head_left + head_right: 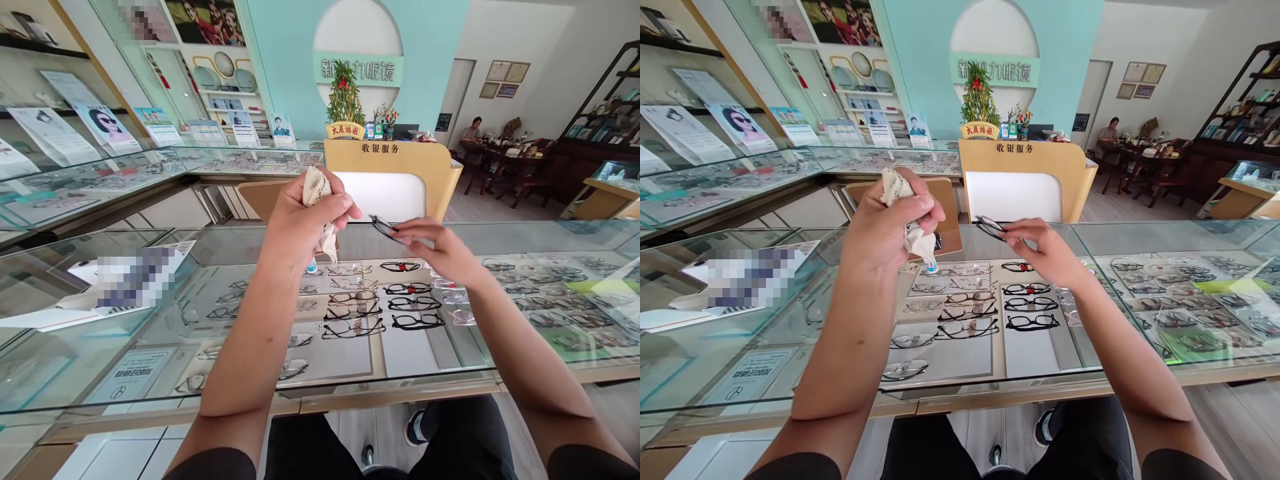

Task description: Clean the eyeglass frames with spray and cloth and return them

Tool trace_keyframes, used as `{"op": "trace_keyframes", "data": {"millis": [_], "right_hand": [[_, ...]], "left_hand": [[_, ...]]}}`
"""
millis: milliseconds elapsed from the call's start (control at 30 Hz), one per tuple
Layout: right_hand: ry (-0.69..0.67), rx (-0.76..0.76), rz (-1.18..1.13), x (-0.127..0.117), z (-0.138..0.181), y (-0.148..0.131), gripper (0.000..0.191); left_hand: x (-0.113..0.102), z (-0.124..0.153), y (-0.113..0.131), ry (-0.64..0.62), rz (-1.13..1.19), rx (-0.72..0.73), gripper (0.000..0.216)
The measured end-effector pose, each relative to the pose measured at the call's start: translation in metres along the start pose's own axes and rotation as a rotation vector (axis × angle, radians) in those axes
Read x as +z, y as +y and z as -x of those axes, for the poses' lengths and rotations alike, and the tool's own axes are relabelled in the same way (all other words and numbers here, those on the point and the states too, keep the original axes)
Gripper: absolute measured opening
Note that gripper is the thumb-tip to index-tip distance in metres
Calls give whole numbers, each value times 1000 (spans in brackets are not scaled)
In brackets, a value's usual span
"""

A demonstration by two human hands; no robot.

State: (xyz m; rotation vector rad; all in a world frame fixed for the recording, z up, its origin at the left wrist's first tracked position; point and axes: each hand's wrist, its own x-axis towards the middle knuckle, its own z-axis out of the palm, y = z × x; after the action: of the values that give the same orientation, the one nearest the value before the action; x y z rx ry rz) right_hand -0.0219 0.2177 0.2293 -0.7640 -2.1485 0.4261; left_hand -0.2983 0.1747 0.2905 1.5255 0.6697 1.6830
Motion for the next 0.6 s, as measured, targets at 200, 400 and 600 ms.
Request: {"op": "trace_keyframes", "data": {"millis": [200, 400, 600], "right_hand": [[136, -147, -217, -16, -35, -73, 23], [164, -149, -371, -1, -36, -78, 22], [173, -166, -360, 6, -35, -71, 23]], "left_hand": [[1, 3, 3, 14, -74, -43, 23], [6, 4, -7, -54, -90, -3, 31], [16, 7, -17, -5, -253, -3, 30]]}}
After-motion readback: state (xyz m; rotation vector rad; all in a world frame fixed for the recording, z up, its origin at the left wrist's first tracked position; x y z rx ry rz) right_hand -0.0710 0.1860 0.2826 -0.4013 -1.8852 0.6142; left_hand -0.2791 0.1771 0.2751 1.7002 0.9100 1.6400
